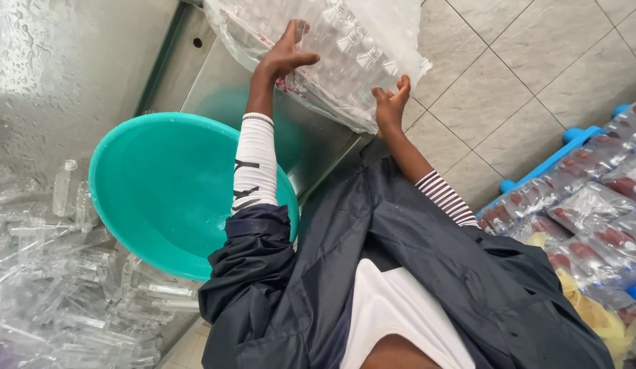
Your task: The person opens a plastic bag containing clear plastic bottles and pours them into a teal basin of water. They repeatedly pick up bottles, agitate them in the water, and place them on a metal counter. The process is repeated with a second bag of bottles.
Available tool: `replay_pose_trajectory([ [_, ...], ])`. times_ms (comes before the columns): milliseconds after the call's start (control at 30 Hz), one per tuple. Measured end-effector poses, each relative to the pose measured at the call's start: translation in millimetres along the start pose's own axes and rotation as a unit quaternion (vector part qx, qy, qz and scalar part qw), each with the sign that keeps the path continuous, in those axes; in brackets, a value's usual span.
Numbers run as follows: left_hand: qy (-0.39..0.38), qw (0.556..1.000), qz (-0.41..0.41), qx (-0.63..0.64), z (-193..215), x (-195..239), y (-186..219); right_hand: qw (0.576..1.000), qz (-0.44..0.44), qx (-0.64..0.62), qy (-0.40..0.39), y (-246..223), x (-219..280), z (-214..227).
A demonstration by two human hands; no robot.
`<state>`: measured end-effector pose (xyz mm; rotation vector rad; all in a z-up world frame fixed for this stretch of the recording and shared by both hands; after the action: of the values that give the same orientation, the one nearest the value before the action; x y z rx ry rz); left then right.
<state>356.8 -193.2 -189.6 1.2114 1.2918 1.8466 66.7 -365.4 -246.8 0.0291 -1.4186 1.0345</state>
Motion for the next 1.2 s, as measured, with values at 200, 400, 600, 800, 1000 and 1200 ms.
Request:
replay_pose_trajectory([
  [200,0.01,0.999,-0.027,-0.019,-9,3,17,0.975,0.152,0.133,0.09,-50,5,8],
  [400,0.005,0.998,-0.053,-0.02,-14,0,-3,0.952,0.239,0.166,0.096,-64,-15,22],
  [600,0.005,0.999,-0.052,0.003,-15,3,-11,0.957,0.208,0.18,0.095,7,13,16],
  [800,-0.022,1.0,-0.019,-0.01,-7,-9,2,0.973,0.028,0.228,0.013,-3,11,4],
  [1000,0.008,0.994,-0.07,0.087,6,-12,-24,0.962,0.207,0.166,0.07,-22,34,3],
  [1200,0.046,0.948,-0.21,0.235,5,-28,-17,0.967,0.235,0.016,-0.099,-87,29,4],
])
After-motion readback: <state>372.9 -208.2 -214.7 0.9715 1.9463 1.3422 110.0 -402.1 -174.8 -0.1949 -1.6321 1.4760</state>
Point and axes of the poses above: each hand's wrist, its own x-axis away from the middle knuckle, its own z-axis out of the back of the hand, y = z × x, the point moved 4 cm from there along -x, towards the middle knuckle, and after that the axes turned 15 degrees about -z, right-handed, at the moved point
